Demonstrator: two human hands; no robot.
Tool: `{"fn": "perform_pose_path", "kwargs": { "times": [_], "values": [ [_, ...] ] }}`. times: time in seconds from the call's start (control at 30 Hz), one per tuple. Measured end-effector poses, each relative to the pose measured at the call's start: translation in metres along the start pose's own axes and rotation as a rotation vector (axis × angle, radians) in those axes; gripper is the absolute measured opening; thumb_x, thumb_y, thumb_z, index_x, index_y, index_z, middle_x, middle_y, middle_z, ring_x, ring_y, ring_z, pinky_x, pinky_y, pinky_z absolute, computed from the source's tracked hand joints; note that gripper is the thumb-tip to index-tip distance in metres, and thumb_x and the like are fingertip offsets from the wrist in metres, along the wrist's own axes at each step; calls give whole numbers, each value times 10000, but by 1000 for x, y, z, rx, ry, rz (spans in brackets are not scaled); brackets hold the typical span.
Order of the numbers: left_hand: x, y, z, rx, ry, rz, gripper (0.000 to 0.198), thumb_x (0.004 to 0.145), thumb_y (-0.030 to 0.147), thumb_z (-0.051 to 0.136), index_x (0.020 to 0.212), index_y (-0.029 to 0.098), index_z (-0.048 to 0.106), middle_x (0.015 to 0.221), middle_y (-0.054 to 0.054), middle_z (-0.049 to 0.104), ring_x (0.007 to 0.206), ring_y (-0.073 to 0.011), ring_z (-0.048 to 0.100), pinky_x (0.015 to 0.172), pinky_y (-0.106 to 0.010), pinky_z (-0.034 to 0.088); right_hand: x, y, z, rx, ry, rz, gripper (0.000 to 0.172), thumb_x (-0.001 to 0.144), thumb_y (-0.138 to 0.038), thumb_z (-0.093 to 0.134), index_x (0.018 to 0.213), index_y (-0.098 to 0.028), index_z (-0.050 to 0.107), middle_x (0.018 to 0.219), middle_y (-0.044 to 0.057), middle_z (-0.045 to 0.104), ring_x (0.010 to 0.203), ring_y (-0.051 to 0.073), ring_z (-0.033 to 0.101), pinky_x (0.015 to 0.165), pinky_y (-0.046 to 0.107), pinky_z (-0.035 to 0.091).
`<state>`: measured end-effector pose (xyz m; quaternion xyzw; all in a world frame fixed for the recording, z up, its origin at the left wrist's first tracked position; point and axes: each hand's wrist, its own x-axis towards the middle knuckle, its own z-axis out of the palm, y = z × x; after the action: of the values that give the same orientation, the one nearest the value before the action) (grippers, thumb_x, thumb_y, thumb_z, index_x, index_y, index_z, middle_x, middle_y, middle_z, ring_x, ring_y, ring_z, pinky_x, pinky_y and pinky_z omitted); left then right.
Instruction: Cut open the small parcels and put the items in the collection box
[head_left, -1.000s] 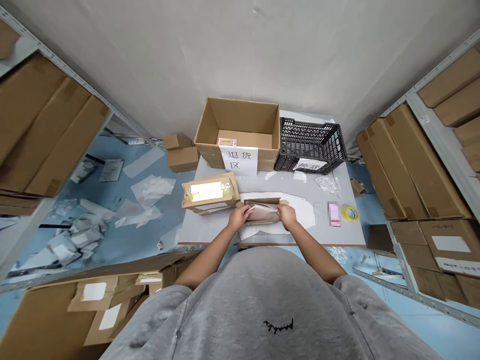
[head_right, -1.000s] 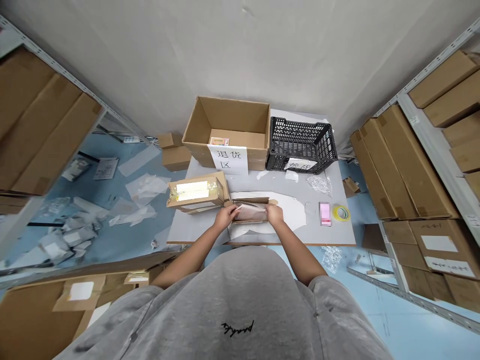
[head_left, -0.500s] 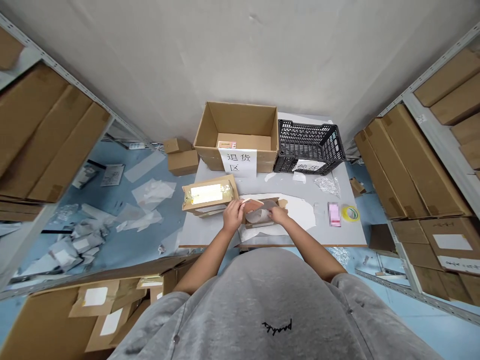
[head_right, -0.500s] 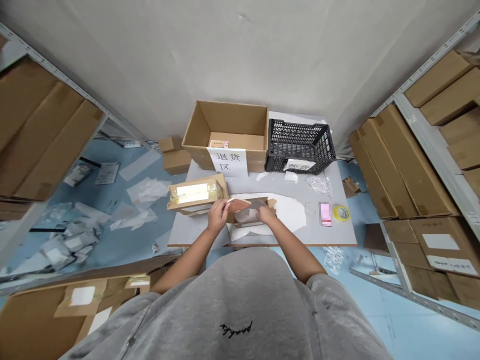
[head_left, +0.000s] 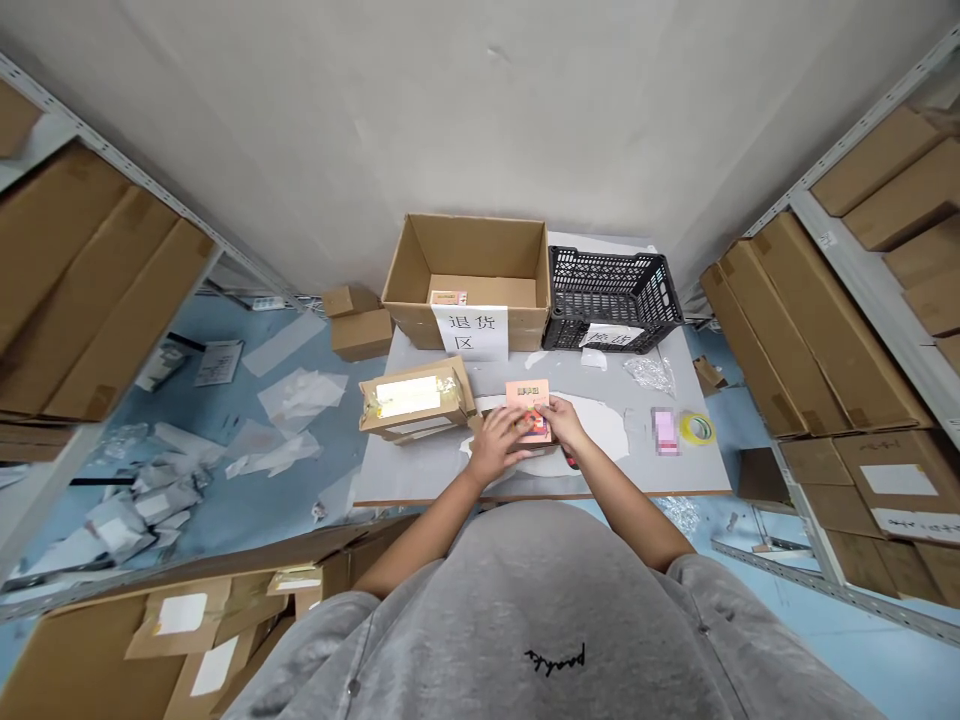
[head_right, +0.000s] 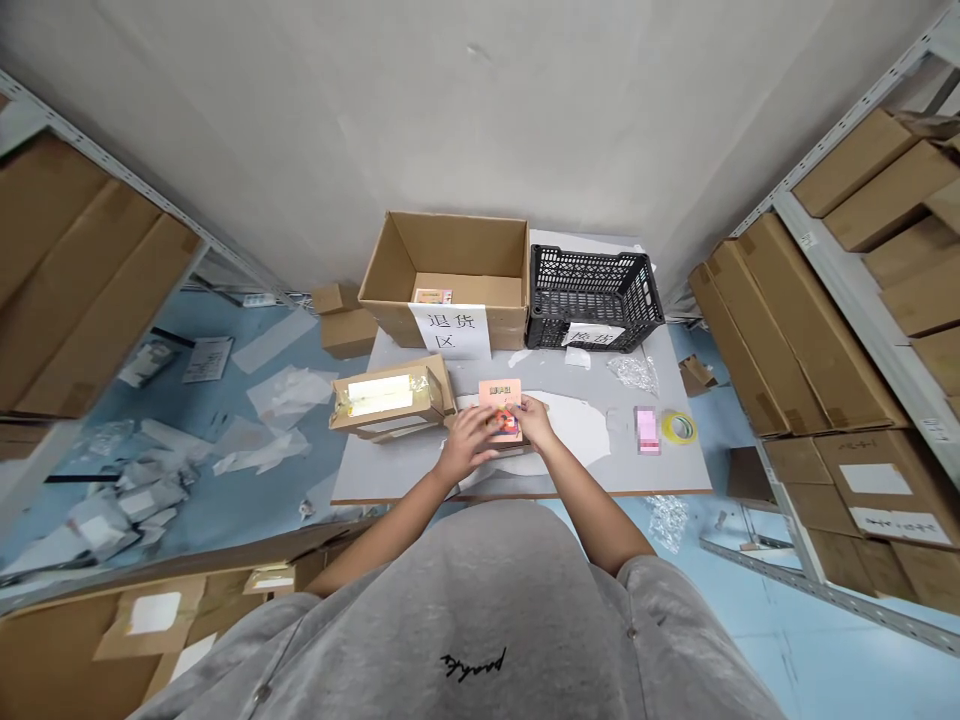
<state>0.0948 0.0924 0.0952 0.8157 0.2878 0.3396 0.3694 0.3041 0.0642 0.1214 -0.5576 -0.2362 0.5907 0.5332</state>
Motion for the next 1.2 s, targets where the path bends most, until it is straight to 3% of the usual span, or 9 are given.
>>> {"fn": "perform_pose_path", "kwargs": {
  "times": [0.1, 0.17, 0.23, 0.33, 0.47, 0.57, 0.77, 1.0, 1.2],
  "values": [
    [16, -1, 10, -204, 261, -342, 579, 1022, 663, 661, 1419, 243, 693, 1296, -150, 718, 1186, -288, 708, 1064, -486, 577, 7, -6, 0, 26, 29, -145, 491, 742, -536, 935, 1075, -222, 758, 1082, 69, 863, 1007, 295, 822, 917, 440, 684],
    [29, -4, 17, -438, 294, -491, 642, 963, 685, 723, 1382, 204, 651, 1045, -82, 727, 854, -212, 711, 786, -367, 621, 14, -9, 1, 29, 33, -194, 549, 737, -575, 926, 1119, -222, 753, 1124, 89, 860, 1050, 316, 817, 925, 451, 684],
    [42, -5, 22, -622, 260, -539, 633, 899, 695, 783, 1259, 194, 644, 869, -16, 686, 652, -150, 621, 579, -263, 534, 20, -10, 3, 24, 35, -224, 579, 751, -599, 907, 1162, -224, 748, 1133, 96, 859, 1060, 326, 817, 919, 456, 685],
    [55, -4, 22, -687, 333, -550, 540, 882, 669, 803, 1099, 210, 618, 819, 2, 672, 585, -118, 557, 465, -203, 413, 30, -9, 3, 13, 27, -243, 606, 748, -600, 900, 1202, -229, 744, 1122, 84, 860, 1020, 317, 824, 915, 456, 685],
    [60, -2, 18, -672, 417, -546, 494, 885, 634, 806, 1061, 220, 602, 849, -10, 703, 556, -104, 515, 440, -200, 371, 37, -2, -2, -43, 50, -243, 661, 696, -567, 935, 1228, -221, 746, 1078, 70, 860, 991, 306, 830, 911, 447, 685],
    [60, -3, 17, -647, 401, -517, 494, 884, 631, 805, 1079, 213, 627, 773, 14, 675, 529, -104, 485, 456, -210, 365, 36, 2, -5, -66, 77, -232, 677, 700, -573, 931, 1243, -212, 750, 1046, 71, 860, 994, 312, 829, 882, 444, 689],
    [62, -4, 16, -556, 427, -476, 482, 896, 606, 805, 1104, 192, 673, 710, 35, 617, 635, -140, 580, 616, -238, 455, 30, 1, -4, -66, 109, -226, 656, 688, -562, 932, 1206, -201, 753, 1037, 81, 858, 1009, 310, 823, 909, 432, 676],
    [65, 2, 12, -475, 410, -515, 506, 924, 601, 781, 1187, 177, 696, 655, 69, 543, 551, -124, 510, 561, -240, 408, 24, -8, 3, -37, 138, -193, 640, 725, -563, 912, 1228, -211, 730, 1054, 69, 852, 1045, 281, 814, 913, 414, 671],
    [66, 17, 5, -379, 377, -514, 521, 836, 492, 899, 1212, 198, 692, 760, 42, 629, 661, -139, 589, 628, -237, 460, 19, -16, 7, -54, 161, -181, 608, 746, -521, 901, 1235, -215, 708, 1043, 68, 845, 1017, 282, 818, 903, 411, 673]
  ]
}}
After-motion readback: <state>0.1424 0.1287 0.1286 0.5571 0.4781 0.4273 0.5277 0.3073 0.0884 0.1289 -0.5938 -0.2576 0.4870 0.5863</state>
